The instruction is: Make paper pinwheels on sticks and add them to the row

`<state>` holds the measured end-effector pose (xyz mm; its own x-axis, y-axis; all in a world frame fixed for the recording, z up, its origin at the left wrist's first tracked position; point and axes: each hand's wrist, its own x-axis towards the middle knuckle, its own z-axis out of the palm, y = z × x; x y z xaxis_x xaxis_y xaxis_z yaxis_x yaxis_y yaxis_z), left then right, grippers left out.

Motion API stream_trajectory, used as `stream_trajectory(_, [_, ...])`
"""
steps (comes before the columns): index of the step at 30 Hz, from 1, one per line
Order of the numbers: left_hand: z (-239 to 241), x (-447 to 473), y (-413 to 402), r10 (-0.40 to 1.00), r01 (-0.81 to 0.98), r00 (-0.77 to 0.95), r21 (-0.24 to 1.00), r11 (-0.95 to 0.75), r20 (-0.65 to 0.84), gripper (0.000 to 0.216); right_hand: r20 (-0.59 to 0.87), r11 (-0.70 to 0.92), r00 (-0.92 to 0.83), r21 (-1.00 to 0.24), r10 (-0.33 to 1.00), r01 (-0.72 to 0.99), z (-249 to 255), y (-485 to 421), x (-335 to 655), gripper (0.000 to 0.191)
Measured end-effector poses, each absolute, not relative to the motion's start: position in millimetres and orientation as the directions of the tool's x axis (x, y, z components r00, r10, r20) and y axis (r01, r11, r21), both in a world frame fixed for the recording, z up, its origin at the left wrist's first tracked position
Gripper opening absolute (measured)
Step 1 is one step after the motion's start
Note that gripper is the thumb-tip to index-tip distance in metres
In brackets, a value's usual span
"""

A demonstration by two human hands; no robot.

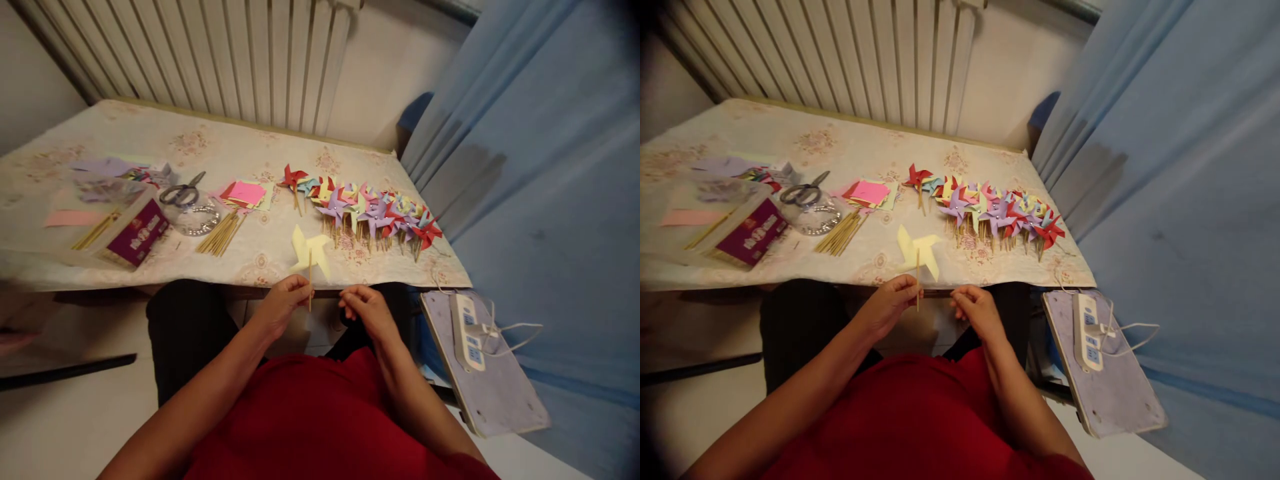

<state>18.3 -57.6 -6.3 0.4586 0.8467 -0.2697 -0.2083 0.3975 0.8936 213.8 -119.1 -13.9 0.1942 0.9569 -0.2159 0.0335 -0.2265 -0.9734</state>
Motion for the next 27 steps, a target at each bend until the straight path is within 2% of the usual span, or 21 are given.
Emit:
stream_trajectory(3, [-9.9, 17.1, -59.7, 0.851, -0.234, 0.463, 0.891, 0.388, -0.249, 0.021, -0.281, -0.279, 0.031, -0.958, 0.959, -0.062, -14.0, -114.2, 183.2, 0.027])
stream_trajectory(10, [-15.9, 15.7, -61.5, 0.843, -0.282, 0.497, 0.88, 0.383, -0.208, 0.017, -0.309, -0.319, -0.081, -0.928, 0.948, -0.192, -17.6, -110.1, 159.7, 0.026])
stream_trajectory(20, [-19.2, 11.9, -59.4, 0.832, -0.299, 0.497, 0.853, 0.429, -0.245, 0.022, -0.299, -0.3, -0.052, -0.902, 0.953, -0.31, -24.9, -108.1, 147.2, 0.026])
stream_trajectory(24, [-14.8, 5.1, -53.6, 0.859, -0.358, 0.429, 0.82, 0.447, -0.281, 0.039, -0.302, -0.294, -0.018, -0.91, 0.953, -0.294, -28.3, -106.3, 149.2, 0.025])
stream_trajectory(27, [-9.1, -0.7, -47.0, 0.889, -0.415, 0.365, 0.806, 0.422, -0.278, 0.044, -0.3, -0.292, -0.014, -0.914, 0.954, -0.282, -29.4, -105.9, 149.8, 0.025])
